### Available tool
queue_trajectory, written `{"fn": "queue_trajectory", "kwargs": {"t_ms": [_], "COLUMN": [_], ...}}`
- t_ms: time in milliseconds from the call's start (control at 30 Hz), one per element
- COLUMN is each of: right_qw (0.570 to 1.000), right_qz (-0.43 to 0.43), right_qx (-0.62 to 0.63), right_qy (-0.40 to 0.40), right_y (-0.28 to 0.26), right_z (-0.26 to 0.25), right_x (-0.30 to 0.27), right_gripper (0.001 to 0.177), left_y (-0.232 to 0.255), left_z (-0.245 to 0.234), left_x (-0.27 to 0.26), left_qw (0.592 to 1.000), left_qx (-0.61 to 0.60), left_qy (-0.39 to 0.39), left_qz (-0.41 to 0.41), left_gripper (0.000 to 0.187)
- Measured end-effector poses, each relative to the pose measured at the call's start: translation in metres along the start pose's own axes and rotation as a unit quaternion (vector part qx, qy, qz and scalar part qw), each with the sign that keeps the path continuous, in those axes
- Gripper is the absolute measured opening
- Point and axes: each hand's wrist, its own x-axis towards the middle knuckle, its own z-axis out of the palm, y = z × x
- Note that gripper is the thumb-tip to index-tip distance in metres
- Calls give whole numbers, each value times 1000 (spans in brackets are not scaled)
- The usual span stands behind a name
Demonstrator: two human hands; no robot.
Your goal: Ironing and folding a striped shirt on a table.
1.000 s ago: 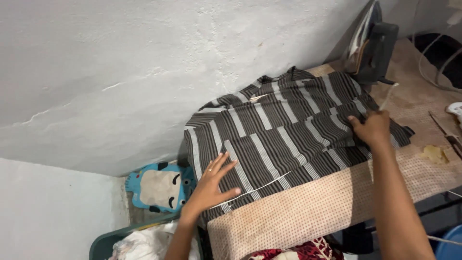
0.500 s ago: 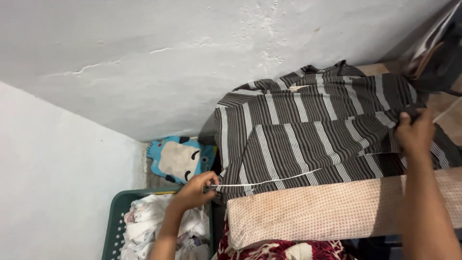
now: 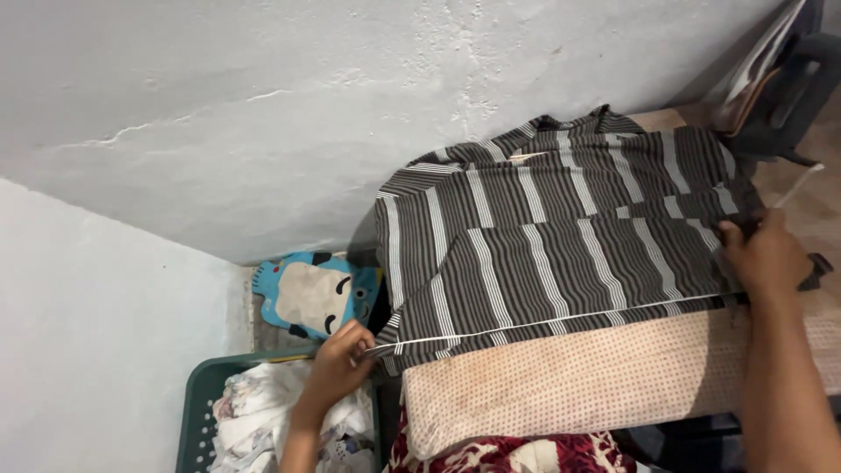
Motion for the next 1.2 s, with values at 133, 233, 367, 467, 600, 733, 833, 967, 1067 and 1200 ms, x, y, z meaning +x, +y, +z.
{"fn": "queue_trajectory", "kwargs": {"t_ms": [133, 233, 367, 467, 600, 733, 833, 967, 1067, 1200], "right_qw": [1000, 999, 997, 993, 979, 985, 991, 989, 983, 969], "right_qz": [11, 40, 59, 57, 5, 2, 0, -1, -1, -4], "right_qx": [-6, -2, 46, 102, 197, 163, 117, 100, 92, 79], "right_qy": [22, 28, 32, 19, 43, 56, 67, 111, 160, 235], "right_y": [-15, -15, -28, -26, -10, -6, -11, -15, -22, -41], "right_z": [-15, -15, -31, -37, -16, -18, -26, -22, -19, -28], "right_x": [-3, 1, -2, -7, -16, -22, -22, -21, -21, -13], "right_gripper": [47, 41, 37, 35, 28, 24, 19, 13, 10, 11], "left_y": [52, 68, 99, 106, 119, 138, 145, 135, 135, 135], "left_z": [-19, -12, 21, 63, 119, 155, 171, 183, 184, 185], "left_x": [23, 47, 84, 112, 147, 169, 175, 177, 177, 178], "left_qw": [996, 993, 986, 969, 928, 918, 909, 912, 910, 915], "left_qx": [-59, -50, 61, 110, 193, 193, 226, 253, 269, 277], "left_qy": [-68, -60, -57, -78, -128, -147, -147, -126, -134, -139], "left_qz": [12, 87, 144, 205, 292, 312, 316, 298, 285, 259], "left_gripper": [38, 51, 50, 45, 45, 55, 63, 70, 75, 72]}}
